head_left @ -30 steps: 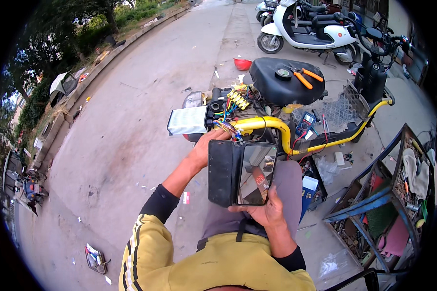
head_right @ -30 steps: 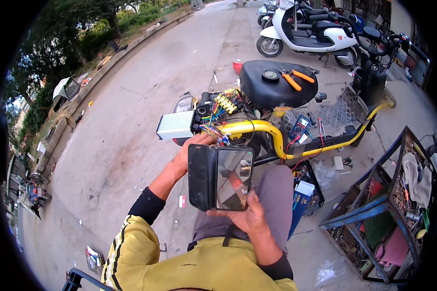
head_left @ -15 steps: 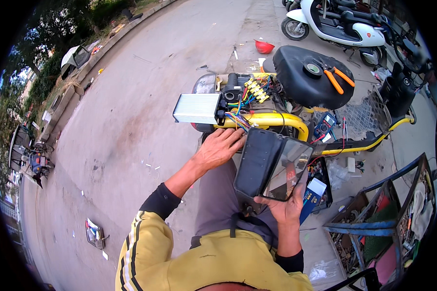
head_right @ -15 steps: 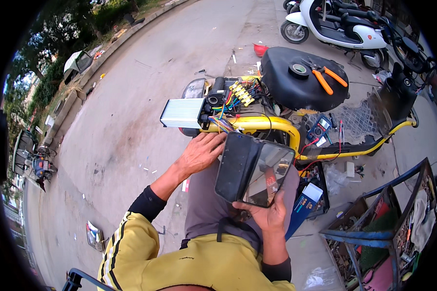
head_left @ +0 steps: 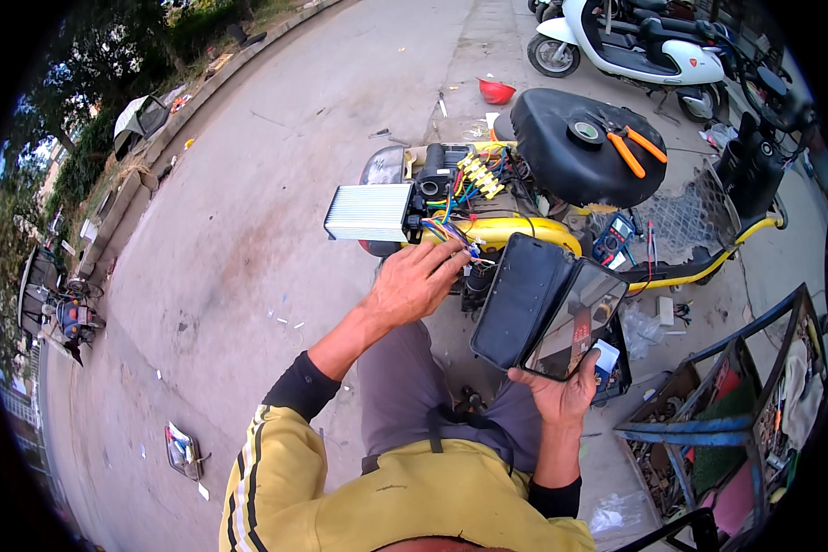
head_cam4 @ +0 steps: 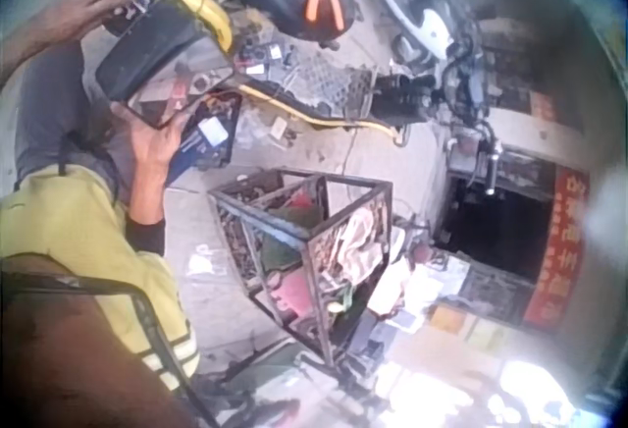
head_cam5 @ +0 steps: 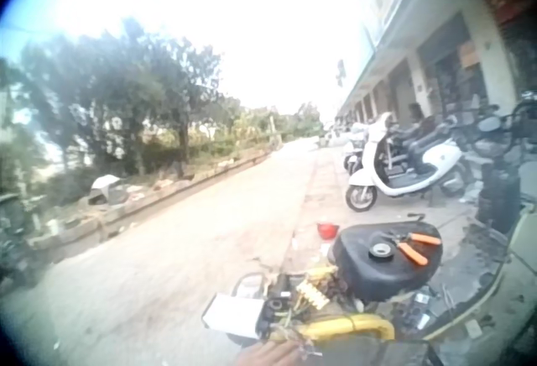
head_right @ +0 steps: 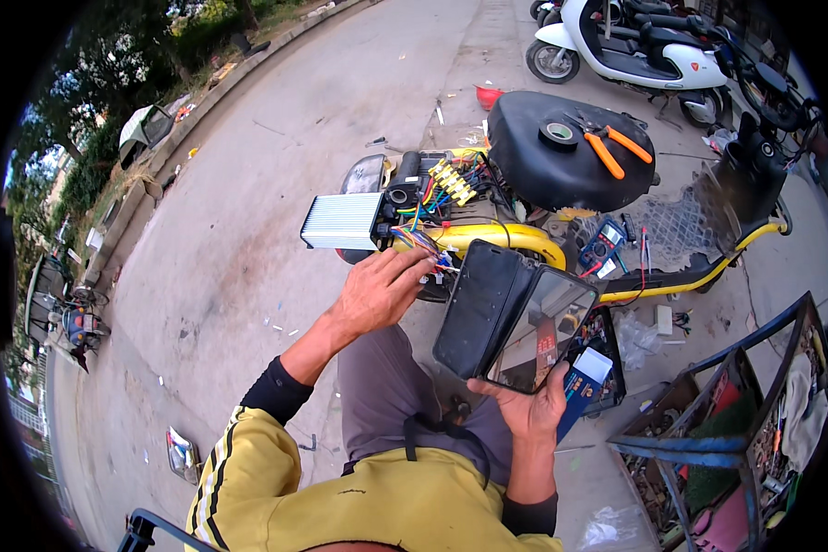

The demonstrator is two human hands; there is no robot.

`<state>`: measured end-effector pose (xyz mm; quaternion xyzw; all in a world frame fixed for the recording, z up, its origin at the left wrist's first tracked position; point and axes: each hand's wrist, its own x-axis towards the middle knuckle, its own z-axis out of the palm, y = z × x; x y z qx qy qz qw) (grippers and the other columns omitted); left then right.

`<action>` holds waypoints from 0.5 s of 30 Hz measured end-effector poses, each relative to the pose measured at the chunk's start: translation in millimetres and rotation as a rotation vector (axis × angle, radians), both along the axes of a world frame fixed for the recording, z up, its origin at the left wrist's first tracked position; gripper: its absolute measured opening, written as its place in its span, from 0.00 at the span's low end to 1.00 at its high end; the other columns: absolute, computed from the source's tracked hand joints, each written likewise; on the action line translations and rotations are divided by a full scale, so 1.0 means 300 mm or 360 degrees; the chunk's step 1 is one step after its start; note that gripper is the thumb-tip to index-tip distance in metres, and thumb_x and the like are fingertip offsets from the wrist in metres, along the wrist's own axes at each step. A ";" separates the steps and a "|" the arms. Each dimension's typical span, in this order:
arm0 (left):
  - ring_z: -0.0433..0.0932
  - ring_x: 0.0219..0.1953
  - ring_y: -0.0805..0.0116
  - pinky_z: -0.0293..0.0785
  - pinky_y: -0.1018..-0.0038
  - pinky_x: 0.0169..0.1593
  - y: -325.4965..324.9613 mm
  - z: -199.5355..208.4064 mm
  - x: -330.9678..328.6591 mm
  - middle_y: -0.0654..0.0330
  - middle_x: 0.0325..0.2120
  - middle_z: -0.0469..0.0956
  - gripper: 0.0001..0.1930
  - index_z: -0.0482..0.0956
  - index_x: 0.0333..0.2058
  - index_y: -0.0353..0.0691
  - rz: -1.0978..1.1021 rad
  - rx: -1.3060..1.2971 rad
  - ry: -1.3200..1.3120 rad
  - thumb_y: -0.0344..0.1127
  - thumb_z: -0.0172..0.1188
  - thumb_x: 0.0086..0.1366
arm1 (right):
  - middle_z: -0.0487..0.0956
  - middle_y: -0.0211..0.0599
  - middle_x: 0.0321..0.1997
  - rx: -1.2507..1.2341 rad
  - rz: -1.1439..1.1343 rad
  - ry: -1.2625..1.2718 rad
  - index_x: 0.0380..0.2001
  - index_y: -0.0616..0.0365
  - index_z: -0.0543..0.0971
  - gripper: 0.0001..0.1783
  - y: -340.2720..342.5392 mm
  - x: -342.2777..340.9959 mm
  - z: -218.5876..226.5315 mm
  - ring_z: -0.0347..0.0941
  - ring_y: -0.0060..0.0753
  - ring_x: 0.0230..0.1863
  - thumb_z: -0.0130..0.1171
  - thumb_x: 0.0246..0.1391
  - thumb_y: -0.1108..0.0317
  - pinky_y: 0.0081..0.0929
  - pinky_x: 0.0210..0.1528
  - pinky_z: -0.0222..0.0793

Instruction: The person sits on the ground and works on the exposed wiring of a yellow electric scooter. They hold a black rectangular device in one hand and use the other hand to touch and adjust wires connected to a terminal block. The person repeatedly checks the device screen while manipulating the wires.

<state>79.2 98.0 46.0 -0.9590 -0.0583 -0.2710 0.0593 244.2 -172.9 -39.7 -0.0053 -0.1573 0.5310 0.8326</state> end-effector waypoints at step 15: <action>0.82 0.46 0.53 0.80 0.61 0.45 -0.068 0.071 0.026 0.56 0.46 0.82 0.18 0.82 0.49 0.39 0.0082 -0.0246 -0.0218 0.30 0.72 0.60 | 0.63 0.42 0.82 0.0130 -0.0116 -0.0037 0.84 0.38 0.45 0.42 -0.082 0.014 0.032 0.69 0.66 0.73 0.41 0.77 0.38 0.88 0.60 0.71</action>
